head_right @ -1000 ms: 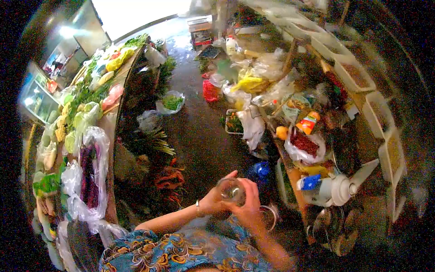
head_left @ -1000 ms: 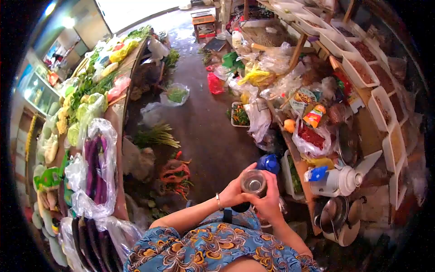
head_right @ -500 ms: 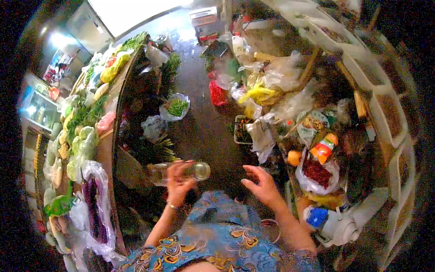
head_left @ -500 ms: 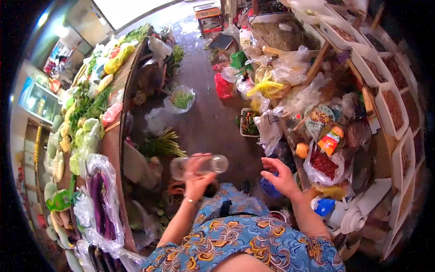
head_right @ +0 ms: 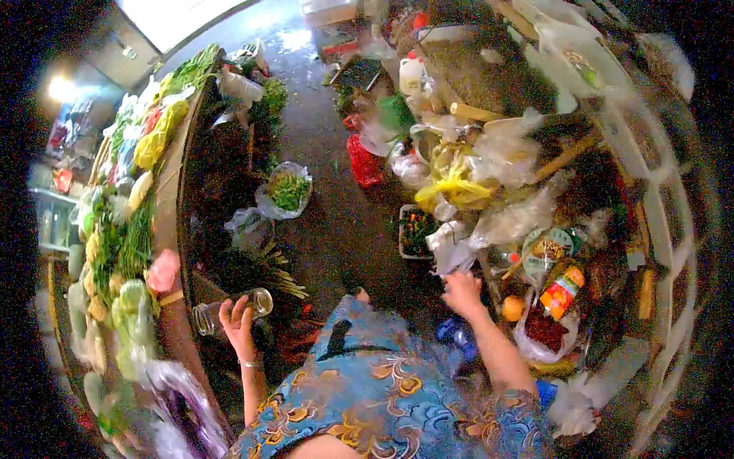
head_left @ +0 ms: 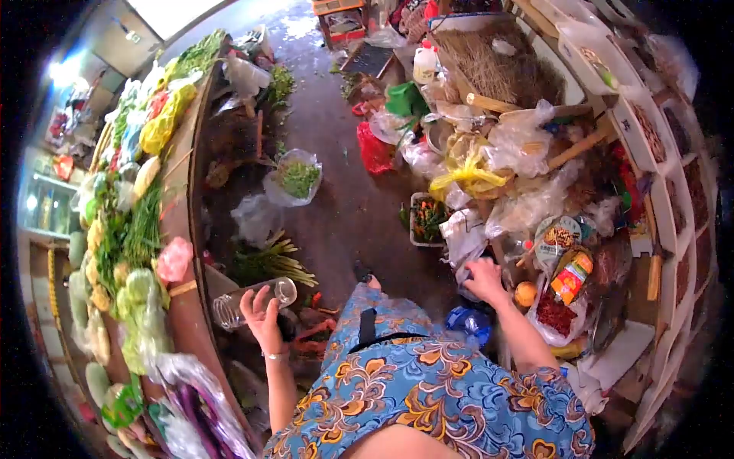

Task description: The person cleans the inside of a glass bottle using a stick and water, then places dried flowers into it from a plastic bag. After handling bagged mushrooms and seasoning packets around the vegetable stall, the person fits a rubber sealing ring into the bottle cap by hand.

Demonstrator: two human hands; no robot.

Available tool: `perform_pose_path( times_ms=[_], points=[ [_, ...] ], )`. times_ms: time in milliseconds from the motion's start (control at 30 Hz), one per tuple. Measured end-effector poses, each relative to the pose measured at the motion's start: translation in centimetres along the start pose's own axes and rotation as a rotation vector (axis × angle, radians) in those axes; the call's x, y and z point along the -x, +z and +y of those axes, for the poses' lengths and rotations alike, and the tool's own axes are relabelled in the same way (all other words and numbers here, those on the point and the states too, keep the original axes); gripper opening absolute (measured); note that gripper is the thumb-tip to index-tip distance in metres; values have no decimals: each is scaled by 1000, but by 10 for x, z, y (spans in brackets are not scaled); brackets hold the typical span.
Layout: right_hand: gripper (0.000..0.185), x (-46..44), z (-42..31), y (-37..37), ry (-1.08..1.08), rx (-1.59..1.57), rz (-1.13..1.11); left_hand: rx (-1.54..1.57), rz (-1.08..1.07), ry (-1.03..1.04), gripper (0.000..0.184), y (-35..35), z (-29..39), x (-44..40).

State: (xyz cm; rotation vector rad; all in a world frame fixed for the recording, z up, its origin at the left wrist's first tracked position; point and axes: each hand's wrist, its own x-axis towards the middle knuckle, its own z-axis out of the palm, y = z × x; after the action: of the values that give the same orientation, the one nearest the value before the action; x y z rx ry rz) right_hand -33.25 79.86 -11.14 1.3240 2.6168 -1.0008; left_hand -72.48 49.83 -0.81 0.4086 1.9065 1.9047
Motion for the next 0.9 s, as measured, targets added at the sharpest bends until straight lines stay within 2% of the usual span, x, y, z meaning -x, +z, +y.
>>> perform_pose_path(
  times_ms=[33,67,133,167,233,300,367,433,500,567,633,733,800,833,900],
  points=[
    [36,-12,6,6,-204,192,206,21,-42,4,55,7,4,-24],
    [36,-29,-17,-9,-195,194,205,9,-66,-8,55,13,9,-46],
    [37,-50,-58,-28,513,-1018,12,-14,-88,-31,55,33,18,-87],
    [37,-58,-54,-20,536,-1025,15,-33,-105,-40,56,45,24,-108],
    [35,-81,-39,3,241,-595,35,-18,-135,-70,57,73,34,-142],
    [36,-101,-44,-3,288,-663,-3,5,-215,-36,59,97,35,-175],
    [38,-126,-45,-11,430,-891,-23,17,-243,-44,60,124,33,-203],
    [39,-162,-29,-11,417,-881,-2,46,-297,-6,62,149,24,-230],
    [44,-212,-24,-26,288,-574,160,29,-319,-40,65,173,18,-258],
    [51,-273,-22,-44,352,-546,186,-56,-321,70,68,201,10,-283],
    [56,-332,-20,-61,301,-609,217,-24,-332,-129,67,227,21,-300],
    [58,-418,-16,-75,337,-595,241,-58,-326,-109,68,258,18,-326],
    [62,-465,-2,-75,281,-388,316,-85,-321,-86,69,273,16,-336],
    [62,-485,8,-71,289,-390,298,-94,-315,-102,69,278,15,-340],
    [61,-518,23,-69,389,-119,306,-126,-322,-127,70,287,16,-350]
  ],
)
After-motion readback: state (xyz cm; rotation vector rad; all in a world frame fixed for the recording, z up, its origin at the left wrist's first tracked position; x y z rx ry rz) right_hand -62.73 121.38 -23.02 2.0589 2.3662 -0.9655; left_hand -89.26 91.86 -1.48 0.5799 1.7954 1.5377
